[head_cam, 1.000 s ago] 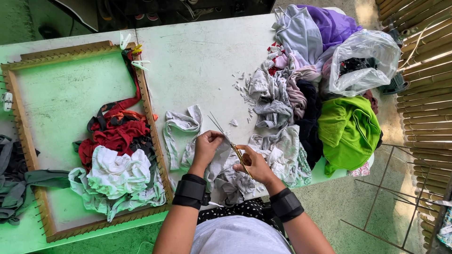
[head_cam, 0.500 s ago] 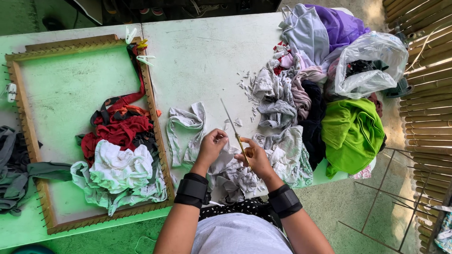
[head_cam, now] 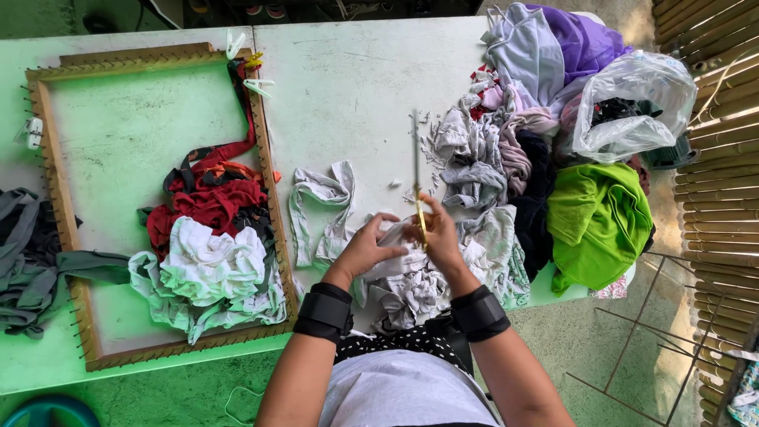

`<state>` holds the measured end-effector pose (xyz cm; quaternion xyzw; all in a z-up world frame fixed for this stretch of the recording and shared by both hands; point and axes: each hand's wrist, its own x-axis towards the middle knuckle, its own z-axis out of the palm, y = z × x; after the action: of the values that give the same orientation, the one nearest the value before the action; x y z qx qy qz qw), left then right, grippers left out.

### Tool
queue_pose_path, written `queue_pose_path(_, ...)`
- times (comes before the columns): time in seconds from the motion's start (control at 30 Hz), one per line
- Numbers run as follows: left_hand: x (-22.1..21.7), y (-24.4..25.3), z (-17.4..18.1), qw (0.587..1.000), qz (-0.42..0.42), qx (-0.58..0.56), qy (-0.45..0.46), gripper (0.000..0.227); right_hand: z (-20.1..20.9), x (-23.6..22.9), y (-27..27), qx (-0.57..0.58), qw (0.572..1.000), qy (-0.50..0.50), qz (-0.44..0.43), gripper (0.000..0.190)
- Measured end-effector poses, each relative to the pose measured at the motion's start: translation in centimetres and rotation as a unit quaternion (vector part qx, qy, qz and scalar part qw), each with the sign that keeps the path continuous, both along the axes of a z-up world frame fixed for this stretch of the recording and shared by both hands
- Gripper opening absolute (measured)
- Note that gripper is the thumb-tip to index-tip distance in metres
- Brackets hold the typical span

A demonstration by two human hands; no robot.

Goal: The person cuts fabric scraps into long strips by holding the fabric with one hand and cutting with scissors in the other, then aligns the cut strips by hand.

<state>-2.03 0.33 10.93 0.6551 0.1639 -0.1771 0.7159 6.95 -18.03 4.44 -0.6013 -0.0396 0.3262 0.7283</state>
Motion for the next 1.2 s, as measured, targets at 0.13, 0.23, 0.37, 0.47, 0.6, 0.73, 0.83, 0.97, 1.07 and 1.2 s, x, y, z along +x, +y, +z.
queue_pose_path(0.13, -2.5, 2.5, -5.5, 0.992, -0.072, 0.087, -0.053, 0.036, 1.2, 1.7, -2.4, -0.041, 0.997, -0.06, -0.041, 0.073)
queue_pose_path(0.23, -5.2, 5.0, -7.1, 0.983, -0.112, 0.143, -0.021, 0.025, 0.3, 2.6, -5.3, -0.047, 0.993, -0.055, -0.098, 0.072)
queue_pose_path(0.37, -8.4, 7.6, -9.2, 0.988, -0.1, 0.095, 0.065, 0.026, -3.0, 3.0, -8.7, -0.094, 0.979, -0.081, -0.165, 0.072)
queue_pose_path(0.47, -10.5, 8.6, -12.4, 0.978, -0.146, 0.12, 0.085, 0.028, -5.1, 2.3, -10.3, -0.102, 0.976, -0.071, -0.178, 0.071)
queue_pose_path(0.6, -11.4, 8.0, -14.7, 0.931, -0.257, 0.191, 0.176, 0.038, -6.5, 1.3, -11.5, -0.167, 0.966, -0.084, -0.177, 0.064)
queue_pose_path(0.73, -12.2, 7.4, -19.0, 0.904, -0.292, 0.248, 0.191, 0.044, -5.3, 0.1, -11.7, -0.234, 0.952, -0.077, -0.182, 0.064)
queue_pose_path(0.83, -11.5, 7.2, -18.5, 0.93, -0.248, 0.226, 0.153, 0.052, -4.6, -0.1, -11.5, -0.411, 0.892, -0.156, -0.11, 0.071)
queue_pose_path(0.97, -8.4, 6.7, -10.1, 0.942, -0.032, 0.309, 0.13, 0.035, -3.4, -0.4, -11.2, -0.44, 0.871, -0.207, -0.074, 0.069)
queue_pose_path(1.07, -6.8, 6.8, -10.2, 0.928, 0.088, 0.357, 0.053, 0.028, -2.5, -0.3, -10.8, -0.445, 0.86, -0.236, -0.079, 0.07)
queue_pose_path(1.2, -3.5, 5.9, -7.2, 0.886, -0.007, 0.463, 0.014, 0.025, -2.9, 0.2, -10.6, -0.354, 0.903, -0.214, -0.117, 0.063)
